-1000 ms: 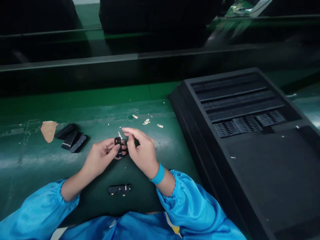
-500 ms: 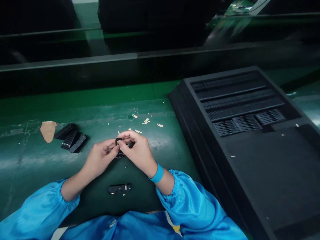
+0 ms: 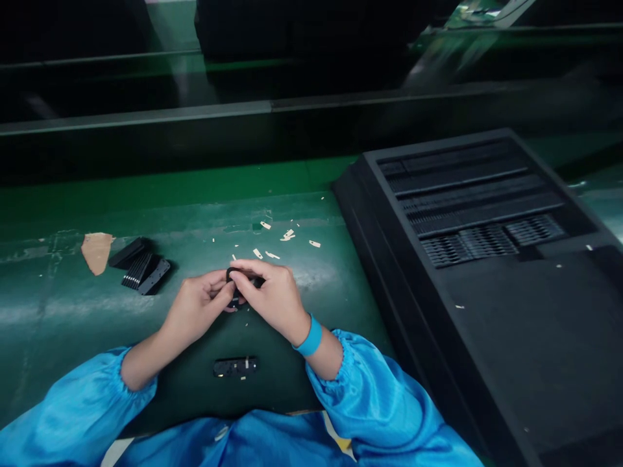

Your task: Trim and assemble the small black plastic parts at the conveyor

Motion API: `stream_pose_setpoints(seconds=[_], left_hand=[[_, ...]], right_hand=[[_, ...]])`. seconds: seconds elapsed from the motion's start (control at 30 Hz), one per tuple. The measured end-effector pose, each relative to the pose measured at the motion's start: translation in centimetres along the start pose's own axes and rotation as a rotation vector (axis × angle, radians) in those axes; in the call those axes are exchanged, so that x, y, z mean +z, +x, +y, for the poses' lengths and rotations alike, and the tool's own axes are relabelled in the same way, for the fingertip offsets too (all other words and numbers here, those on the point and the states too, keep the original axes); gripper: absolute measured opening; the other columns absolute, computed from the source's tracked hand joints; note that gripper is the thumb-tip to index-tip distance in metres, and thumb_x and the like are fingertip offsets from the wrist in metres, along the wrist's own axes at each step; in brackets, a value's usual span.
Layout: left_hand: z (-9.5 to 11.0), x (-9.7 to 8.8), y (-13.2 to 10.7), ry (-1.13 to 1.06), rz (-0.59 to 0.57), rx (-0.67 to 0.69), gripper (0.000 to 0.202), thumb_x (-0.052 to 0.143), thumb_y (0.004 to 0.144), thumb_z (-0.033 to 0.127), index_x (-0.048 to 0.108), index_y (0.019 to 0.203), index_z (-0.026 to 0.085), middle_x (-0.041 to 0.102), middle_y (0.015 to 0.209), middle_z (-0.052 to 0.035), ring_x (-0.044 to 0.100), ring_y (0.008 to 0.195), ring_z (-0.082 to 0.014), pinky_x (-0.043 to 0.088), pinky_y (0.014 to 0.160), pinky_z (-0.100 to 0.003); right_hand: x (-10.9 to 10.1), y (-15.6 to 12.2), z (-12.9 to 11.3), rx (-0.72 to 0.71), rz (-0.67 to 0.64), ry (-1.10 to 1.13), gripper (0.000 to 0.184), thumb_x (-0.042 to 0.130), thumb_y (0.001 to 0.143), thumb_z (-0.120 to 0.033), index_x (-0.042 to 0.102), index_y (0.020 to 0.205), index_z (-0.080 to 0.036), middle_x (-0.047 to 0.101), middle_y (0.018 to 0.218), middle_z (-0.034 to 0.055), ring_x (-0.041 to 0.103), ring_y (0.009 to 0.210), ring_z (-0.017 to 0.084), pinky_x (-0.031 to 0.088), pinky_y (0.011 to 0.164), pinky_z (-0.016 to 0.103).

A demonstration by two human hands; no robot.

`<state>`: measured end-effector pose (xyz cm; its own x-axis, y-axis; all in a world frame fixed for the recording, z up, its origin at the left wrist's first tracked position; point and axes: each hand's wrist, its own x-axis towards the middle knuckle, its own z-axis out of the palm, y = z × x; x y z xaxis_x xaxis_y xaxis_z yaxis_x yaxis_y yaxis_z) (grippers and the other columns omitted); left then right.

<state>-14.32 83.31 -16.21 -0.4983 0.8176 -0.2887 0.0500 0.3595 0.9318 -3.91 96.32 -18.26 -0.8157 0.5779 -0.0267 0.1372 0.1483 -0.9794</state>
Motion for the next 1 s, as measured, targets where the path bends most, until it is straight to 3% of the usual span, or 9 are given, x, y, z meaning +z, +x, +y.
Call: stream_pose_setpoints(seconds=[0.27, 0.43, 0.5, 0.7, 1.0], left_hand=[[0.15, 0.08, -0.11, 0.052, 0.003, 0.034, 0.022, 0.053, 0.094, 0.032, 0.069, 0.095, 0.017, 0.073, 0.077, -0.0012, 0.072, 0.07, -0.0168, 0.058, 0.063, -0.024], [0.24, -0.04, -0.23, 0.336, 0.082, 0.162, 0.019, 0.052, 0.092, 0.024, 0.069, 0.086, 0.017, 0.065, 0.064, 0.0023, 0.057, 0.055, -0.0104, 0.044, 0.056, -0.02], [0.13, -0.01, -0.19, 0.358, 0.091, 0.165, 0.019, 0.052, 0.092, 0.023, 0.068, 0.084, 0.017, 0.063, 0.063, 0.0027, 0.054, 0.053, -0.0099, 0.042, 0.056, -0.02], [-0.3, 0.0, 0.2, -0.027, 0.005, 0.022, 0.025, 0.057, 0.094, 0.036, 0.071, 0.097, 0.016, 0.075, 0.083, -0.0038, 0.072, 0.074, -0.018, 0.058, 0.066, -0.026], [0.15, -0.11, 0.3, -0.113, -0.046, 0.027, 0.028, 0.059, 0.095, 0.036, 0.073, 0.107, 0.016, 0.077, 0.089, -0.0045, 0.073, 0.08, -0.0182, 0.062, 0.071, -0.027]], right_hand=[[0.04, -0.08, 0.16, -0.08, 0.036, -0.137, 0.019, 0.066, 0.091, -0.028, 0.08, 0.102, -0.024, 0.082, 0.099, 0.0015, 0.078, 0.078, 0.018, 0.063, 0.074, 0.03], [0.01, -0.14, -0.23, -0.19, 0.075, -0.249, 0.019, 0.063, 0.09, -0.023, 0.08, 0.099, -0.024, 0.082, 0.094, 0.001, 0.078, 0.079, 0.018, 0.062, 0.077, 0.029], [-0.03, -0.15, -0.4, -0.211, 0.082, -0.278, 0.02, 0.061, 0.09, -0.022, 0.08, 0.099, -0.024, 0.082, 0.094, 0.002, 0.078, 0.08, 0.019, 0.062, 0.078, 0.03], [0.07, 0.1, -0.54, 0.007, -0.017, 0.052, 0.021, 0.062, 0.089, -0.026, 0.076, 0.105, -0.024, 0.08, 0.093, 0.0024, 0.075, 0.072, 0.016, 0.064, 0.061, 0.028], [0.26, 0.57, -0.64, 0.158, -0.041, 0.303, 0.018, 0.075, 0.08, -0.031, 0.074, 0.095, -0.021, 0.073, 0.074, 0.0, 0.069, 0.063, 0.014, 0.062, 0.053, 0.025]])
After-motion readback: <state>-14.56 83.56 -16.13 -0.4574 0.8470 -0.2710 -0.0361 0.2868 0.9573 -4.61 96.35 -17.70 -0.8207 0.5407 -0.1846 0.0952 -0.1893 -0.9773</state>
